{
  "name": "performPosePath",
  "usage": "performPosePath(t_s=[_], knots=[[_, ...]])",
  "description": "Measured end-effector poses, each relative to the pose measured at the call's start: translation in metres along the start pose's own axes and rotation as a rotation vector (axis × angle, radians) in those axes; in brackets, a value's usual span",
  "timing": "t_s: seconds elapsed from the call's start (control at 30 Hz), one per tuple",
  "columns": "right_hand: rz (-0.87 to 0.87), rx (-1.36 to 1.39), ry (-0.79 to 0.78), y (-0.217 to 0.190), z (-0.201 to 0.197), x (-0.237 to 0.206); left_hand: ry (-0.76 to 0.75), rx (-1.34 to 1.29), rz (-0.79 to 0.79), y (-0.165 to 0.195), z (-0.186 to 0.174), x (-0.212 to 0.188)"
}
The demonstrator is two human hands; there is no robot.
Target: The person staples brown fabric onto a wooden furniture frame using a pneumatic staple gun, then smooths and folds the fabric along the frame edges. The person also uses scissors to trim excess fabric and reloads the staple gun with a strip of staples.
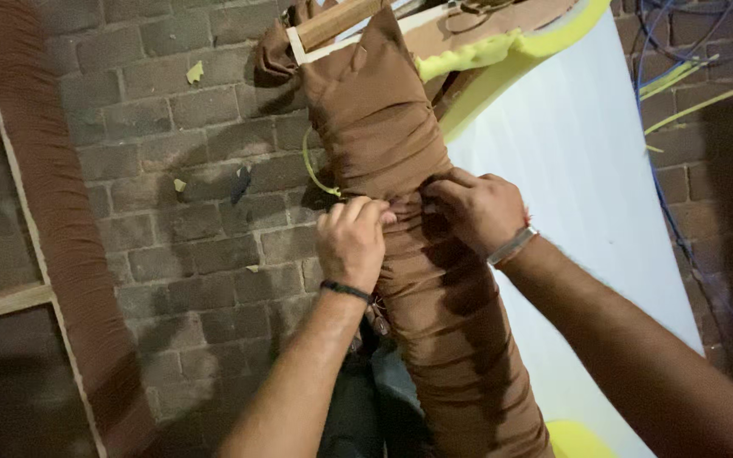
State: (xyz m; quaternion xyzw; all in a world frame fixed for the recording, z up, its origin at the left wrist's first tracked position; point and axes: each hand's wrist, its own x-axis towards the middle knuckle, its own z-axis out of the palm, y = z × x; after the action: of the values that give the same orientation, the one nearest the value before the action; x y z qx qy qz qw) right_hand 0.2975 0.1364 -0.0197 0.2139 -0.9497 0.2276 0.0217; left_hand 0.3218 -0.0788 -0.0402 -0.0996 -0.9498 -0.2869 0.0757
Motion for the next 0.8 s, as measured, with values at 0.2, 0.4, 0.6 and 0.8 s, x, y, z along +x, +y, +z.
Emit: performPosePath(t_s=[0.2, 0.4, 0.6, 0.8], knots=[[-0.055, -0.255, -0.132, 0.000, 0.011, 0.010, -0.001, 0.012, 0.026, -0.005, 0.007, 0.003], [0.190, 0.140, -0.211, 0.005, -0.028, 0.013, -0.097, -0.315, -0.053, -0.026, 0.002, -0.002], [-0.139, 0.142, 0.046, 0.009, -0.021, 0.033, 0.128, -0.097, 0.109, -0.025, -0.003, 0.017], [-0.028, -0.098, -0.039, 0.009, -0.005, 0.039, -0.035, 0.002, -0.018, -0.018, 0.012, 0.034]])
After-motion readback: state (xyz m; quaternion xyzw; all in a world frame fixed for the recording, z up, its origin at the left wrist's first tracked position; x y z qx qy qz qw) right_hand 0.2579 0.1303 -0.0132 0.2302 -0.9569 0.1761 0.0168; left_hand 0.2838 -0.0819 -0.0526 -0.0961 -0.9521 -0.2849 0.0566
